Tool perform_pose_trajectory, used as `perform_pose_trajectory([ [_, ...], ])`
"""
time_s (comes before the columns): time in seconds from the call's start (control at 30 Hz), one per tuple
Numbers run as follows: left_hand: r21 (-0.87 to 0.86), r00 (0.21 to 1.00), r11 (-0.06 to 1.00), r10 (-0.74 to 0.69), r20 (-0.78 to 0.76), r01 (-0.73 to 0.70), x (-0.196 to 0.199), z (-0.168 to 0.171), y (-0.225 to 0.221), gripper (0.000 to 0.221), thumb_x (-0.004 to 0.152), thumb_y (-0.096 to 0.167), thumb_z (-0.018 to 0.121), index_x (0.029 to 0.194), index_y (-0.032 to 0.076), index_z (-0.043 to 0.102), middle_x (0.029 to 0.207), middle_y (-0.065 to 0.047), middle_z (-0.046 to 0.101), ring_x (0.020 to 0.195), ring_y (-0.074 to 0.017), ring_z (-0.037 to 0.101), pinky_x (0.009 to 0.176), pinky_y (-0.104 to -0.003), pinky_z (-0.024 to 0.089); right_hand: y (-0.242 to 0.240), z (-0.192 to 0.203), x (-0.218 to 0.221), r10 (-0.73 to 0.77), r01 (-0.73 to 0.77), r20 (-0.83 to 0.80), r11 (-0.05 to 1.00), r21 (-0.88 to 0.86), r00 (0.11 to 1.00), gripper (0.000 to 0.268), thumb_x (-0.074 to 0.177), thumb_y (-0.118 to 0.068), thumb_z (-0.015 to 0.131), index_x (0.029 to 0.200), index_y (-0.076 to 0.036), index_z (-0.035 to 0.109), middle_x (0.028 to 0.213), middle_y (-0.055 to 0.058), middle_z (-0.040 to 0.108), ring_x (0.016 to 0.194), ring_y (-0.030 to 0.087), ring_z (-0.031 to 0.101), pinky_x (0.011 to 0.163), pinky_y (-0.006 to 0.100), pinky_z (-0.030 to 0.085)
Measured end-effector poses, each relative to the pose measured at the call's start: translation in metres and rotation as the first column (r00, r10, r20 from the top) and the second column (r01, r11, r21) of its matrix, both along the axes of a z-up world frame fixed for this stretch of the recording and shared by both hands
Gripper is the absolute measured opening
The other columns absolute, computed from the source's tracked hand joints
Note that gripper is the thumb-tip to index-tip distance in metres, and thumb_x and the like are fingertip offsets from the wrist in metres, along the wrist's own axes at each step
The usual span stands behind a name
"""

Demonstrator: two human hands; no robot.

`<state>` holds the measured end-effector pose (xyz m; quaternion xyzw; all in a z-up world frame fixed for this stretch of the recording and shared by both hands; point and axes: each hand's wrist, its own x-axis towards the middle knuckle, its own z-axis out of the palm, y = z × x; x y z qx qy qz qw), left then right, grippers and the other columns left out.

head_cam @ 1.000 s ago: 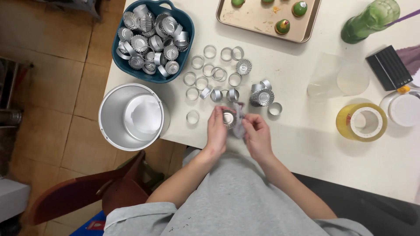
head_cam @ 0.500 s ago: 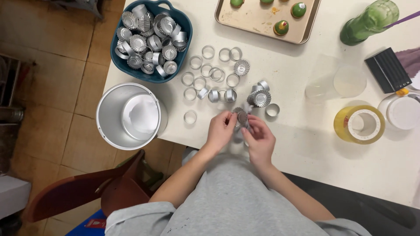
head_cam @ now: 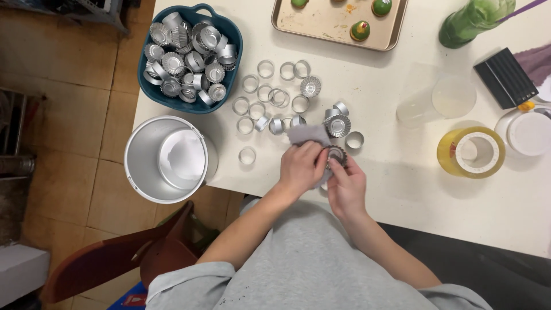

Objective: Clean and wipe down small metal baking molds using a cloth.

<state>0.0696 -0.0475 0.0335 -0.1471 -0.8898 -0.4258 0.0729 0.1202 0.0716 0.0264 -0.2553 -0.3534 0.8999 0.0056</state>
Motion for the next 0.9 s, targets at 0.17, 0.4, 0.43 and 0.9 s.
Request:
perform_pose_trajectory([
  [0.17,-0.088,0.987,0.993,-0.085,-0.133,0.074,-0.041,-0.006,0.005,0.015,0.093,0.019,0.067,0.083,0.008,0.063,0.079,-0.011,0.066,0.065,-0.0358,0.063,0.062,-0.047,0.049,0.053,-0.041,0.023,-0.135,0.152,-0.084,0.96,0.233,0.987,0.032,0.096,0.01,0.061,0.129,0.009,0.06,0.121,0.013,0.069,0.109,0.017,0.067,0.099,0.029,0.054],
  [0.4,-0.211,0.972,0.967,-0.093,0.218,0.14,-0.1,-0.035,0.029,0.027,0.091,0.031,0.062,0.078,0.01,0.071,0.072,-0.011,0.071,0.067,-0.0354,0.068,0.062,-0.047,0.052,0.104,-0.023,0.026,-0.197,0.233,-0.144,0.92,0.314,0.97,0.022,0.1,0.011,0.058,0.121,0.007,0.063,0.122,0.018,0.069,0.111,0.019,0.068,0.101,0.031,0.055],
  [0.43,-0.211,0.972,0.969,-0.085,0.22,0.132,-0.099,-0.036,0.029,0.027,0.091,0.031,0.062,0.078,0.01,0.071,0.072,-0.011,0.071,0.067,-0.0354,0.068,0.062,-0.047,0.052,0.106,-0.023,0.027,-0.188,0.225,-0.142,0.922,0.315,0.972,0.022,0.1,0.011,0.058,0.121,0.007,0.063,0.122,0.018,0.069,0.111,0.019,0.068,0.101,0.031,0.055],
  [0.9,-0.438,0.81,0.683,0.526,-0.261,-0.584,-0.202,-0.06,-0.231,0.021,0.086,0.029,0.075,0.096,0.011,0.075,0.1,-0.011,0.069,0.1,-0.0339,0.062,0.083,-0.053,0.045,0.186,-0.077,0.021,0.097,-0.162,0.179,0.901,0.402,0.979,0.052,0.092,0.004,0.06,0.142,-0.004,0.05,0.117,0.005,0.066,0.108,0.015,0.065,0.1,0.033,0.049],
])
